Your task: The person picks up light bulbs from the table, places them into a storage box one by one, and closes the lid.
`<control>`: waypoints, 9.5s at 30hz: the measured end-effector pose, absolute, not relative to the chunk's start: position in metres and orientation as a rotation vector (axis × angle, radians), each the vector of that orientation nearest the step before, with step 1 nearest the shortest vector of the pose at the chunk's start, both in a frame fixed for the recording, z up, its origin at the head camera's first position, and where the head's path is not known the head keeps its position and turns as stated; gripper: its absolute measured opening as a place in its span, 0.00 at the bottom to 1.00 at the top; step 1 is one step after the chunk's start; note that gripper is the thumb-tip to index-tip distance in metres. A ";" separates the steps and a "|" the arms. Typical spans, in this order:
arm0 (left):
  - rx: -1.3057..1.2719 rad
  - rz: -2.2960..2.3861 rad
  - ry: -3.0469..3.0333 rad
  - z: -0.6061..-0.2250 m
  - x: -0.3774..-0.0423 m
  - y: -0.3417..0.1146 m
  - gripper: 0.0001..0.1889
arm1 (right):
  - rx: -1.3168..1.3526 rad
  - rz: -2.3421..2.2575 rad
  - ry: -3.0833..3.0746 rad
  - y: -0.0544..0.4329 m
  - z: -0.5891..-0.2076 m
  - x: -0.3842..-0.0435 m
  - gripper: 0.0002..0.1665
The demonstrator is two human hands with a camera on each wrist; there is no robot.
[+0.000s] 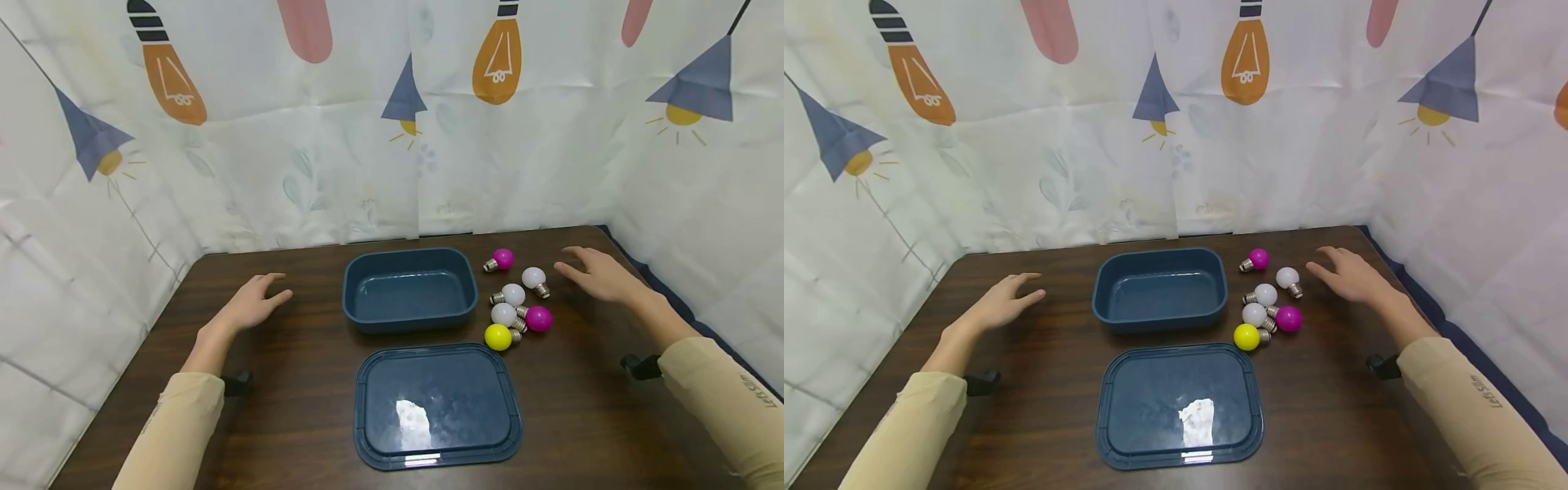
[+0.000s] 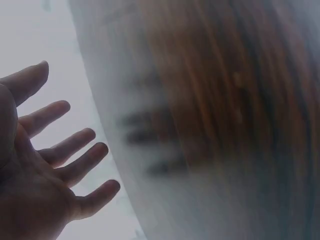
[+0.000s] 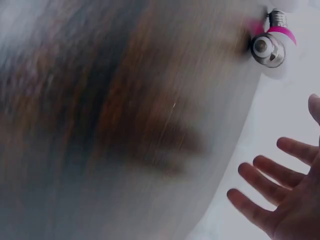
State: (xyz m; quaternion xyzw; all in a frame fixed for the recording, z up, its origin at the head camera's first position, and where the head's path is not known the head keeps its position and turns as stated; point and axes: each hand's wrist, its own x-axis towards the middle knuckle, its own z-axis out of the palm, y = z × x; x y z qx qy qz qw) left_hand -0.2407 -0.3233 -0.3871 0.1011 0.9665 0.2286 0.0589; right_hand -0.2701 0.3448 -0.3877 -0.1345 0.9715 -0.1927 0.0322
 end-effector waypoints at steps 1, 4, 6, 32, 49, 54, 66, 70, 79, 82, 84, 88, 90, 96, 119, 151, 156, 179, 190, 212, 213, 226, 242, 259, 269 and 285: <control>0.319 0.716 2.919 -0.386 -0.240 -0.321 0.35 | -0.424 -0.612 2.997 0.344 -0.388 -0.270 0.44; 0.337 0.765 2.896 -0.384 -0.240 -0.315 0.35 | -0.447 -0.681 3.003 0.341 -0.387 -0.270 0.41; 0.341 0.808 2.877 -0.383 -0.240 -0.310 0.35 | -0.465 -0.734 3.002 0.338 -0.386 -0.270 0.39; 0.173 1.740 2.264 -0.387 -0.239 -0.247 0.28 | -0.562 -1.026 2.913 0.299 -0.375 -0.285 0.27; 0.235 1.838 2.063 -0.381 -0.248 -0.235 0.31 | -0.615 -0.921 2.845 0.278 -0.369 -0.311 0.29; 0.198 1.859 2.040 -0.384 -0.246 -0.234 0.31 | -0.621 -0.908 2.826 0.273 -0.373 -0.314 0.30; 0.157 1.904 2.025 -0.397 -0.242 -0.234 0.31 | -0.608 -0.904 2.785 0.260 -0.387 -0.325 0.29; 0.153 1.924 2.029 -0.399 -0.243 -0.232 0.31 | -0.581 -0.899 2.784 0.258 -0.389 -0.327 0.29; 0.147 1.928 2.036 -0.400 -0.243 -0.232 0.32 | -0.575 -0.916 2.789 0.256 -0.394 -0.333 0.24; 0.152 1.931 2.028 -0.401 -0.243 -0.232 0.32 | -0.573 -0.913 2.796 0.257 -0.396 -0.334 0.24; 0.153 1.930 2.026 -0.402 -0.243 -0.232 0.31 | -0.569 -0.915 2.800 0.257 -0.397 -0.334 0.24; 0.139 1.932 2.021 -0.403 -0.244 -0.232 0.31 | -0.557 -0.925 2.804 0.258 -0.398 -0.335 0.24; 0.132 1.931 2.017 -0.403 -0.244 -0.232 0.30 | -0.555 -0.923 2.804 0.258 -0.398 -0.335 0.24; 0.131 1.956 1.986 -0.403 -0.246 -0.232 0.31 | -0.560 -0.924 2.813 0.257 -0.392 -0.332 0.23; 0.110 1.969 1.941 -0.399 -0.248 -0.229 0.31 | -0.603 -0.959 2.830 0.261 -0.364 -0.313 0.27; 0.094 1.976 1.925 -0.401 -0.249 -0.231 0.31 | -0.734 -1.088 2.848 0.238 -0.351 -0.303 0.28; 0.096 1.987 1.931 -0.401 -0.249 -0.231 0.31 | -0.776 -1.116 2.828 0.230 -0.349 -0.301 0.28; 0.102 1.997 1.913 -0.399 -0.249 -0.229 0.31 | -0.889 -1.166 2.766 0.201 -0.337 -0.302 0.28; 0.090 1.982 1.917 -0.399 -0.251 -0.229 0.31 | -0.965 -1.144 2.734 0.184 -0.332 -0.300 0.26; 0.087 1.956 1.930 -0.398 -0.253 -0.231 0.32 | -1.110 -1.144 2.629 0.138 -0.328 -0.299 0.25; 0.088 1.955 1.930 -0.398 -0.253 -0.231 0.32 | -1.114 -1.143 2.626 0.136 -0.328 -0.299 0.25; 0.088 1.956 1.917 -0.396 -0.252 -0.230 0.32 | -1.103 -1.125 2.623 0.111 -0.337 -0.294 0.23; 0.094 1.963 1.920 -0.398 -0.254 -0.230 0.32 | -1.067 -1.123 2.598 0.089 -0.352 -0.296 0.25; 0.080 1.985 1.892 -0.398 -0.252 -0.230 0.33 | -0.849 -1.388 2.421 0.082 -0.366 -0.301 0.25; 0.101 1.974 1.902 -0.400 -0.251 -0.231 0.32 | -0.751 -1.459 2.368 0.075 -0.370 -0.300 0.25; 0.106 1.977 1.897 -0.401 -0.252 -0.231 0.32 | -0.643 -1.494 2.327 0.067 -0.375 -0.298 0.25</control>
